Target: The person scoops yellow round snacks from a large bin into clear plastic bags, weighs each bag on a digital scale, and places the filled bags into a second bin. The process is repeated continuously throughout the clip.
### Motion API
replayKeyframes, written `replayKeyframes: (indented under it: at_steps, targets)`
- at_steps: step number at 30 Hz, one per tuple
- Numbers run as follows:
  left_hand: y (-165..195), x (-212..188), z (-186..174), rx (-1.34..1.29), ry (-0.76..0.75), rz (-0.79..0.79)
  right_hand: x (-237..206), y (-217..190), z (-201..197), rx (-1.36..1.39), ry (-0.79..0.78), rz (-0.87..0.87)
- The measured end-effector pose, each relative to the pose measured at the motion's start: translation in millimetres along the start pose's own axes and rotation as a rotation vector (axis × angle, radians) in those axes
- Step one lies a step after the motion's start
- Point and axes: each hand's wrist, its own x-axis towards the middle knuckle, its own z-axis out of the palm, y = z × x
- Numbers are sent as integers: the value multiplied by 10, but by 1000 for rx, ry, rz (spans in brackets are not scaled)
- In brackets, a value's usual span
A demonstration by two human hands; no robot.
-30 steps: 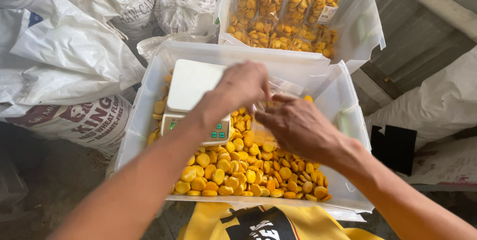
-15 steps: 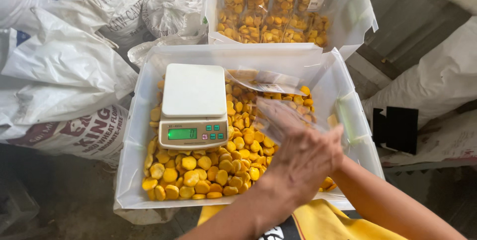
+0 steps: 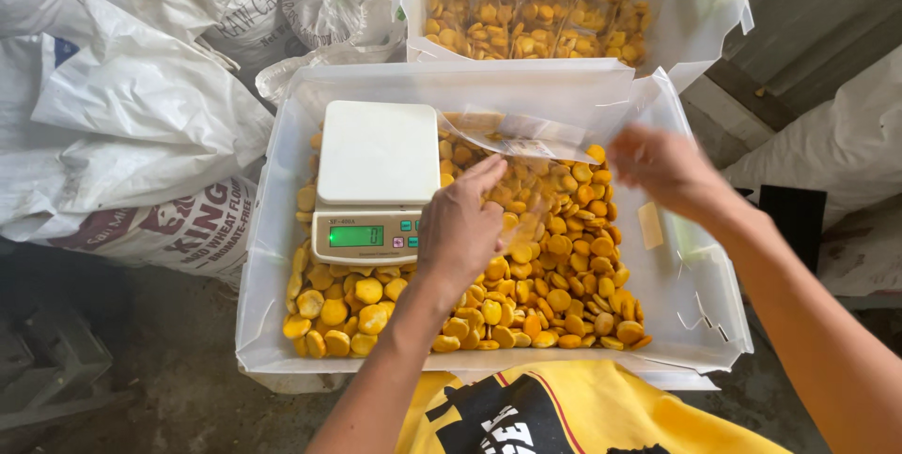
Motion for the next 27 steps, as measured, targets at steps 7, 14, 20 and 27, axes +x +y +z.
replayKeyframes:
  at_steps: [7, 14, 20, 27]
  targets:
    - [-2, -187, 199, -69, -20, 102, -228, 1158, 1675, -368, -409, 281]
    - [-126, -217, 210, -117, 49, 93, -505, 552, 1924, -294, -516, 219]
    - [-183, -196, 220, -108, 51, 49, -635, 218, 1710, -207, -574, 100]
    - [-204, -186, 251, -80, 45, 104, -648, 170, 1862, -209, -663, 35]
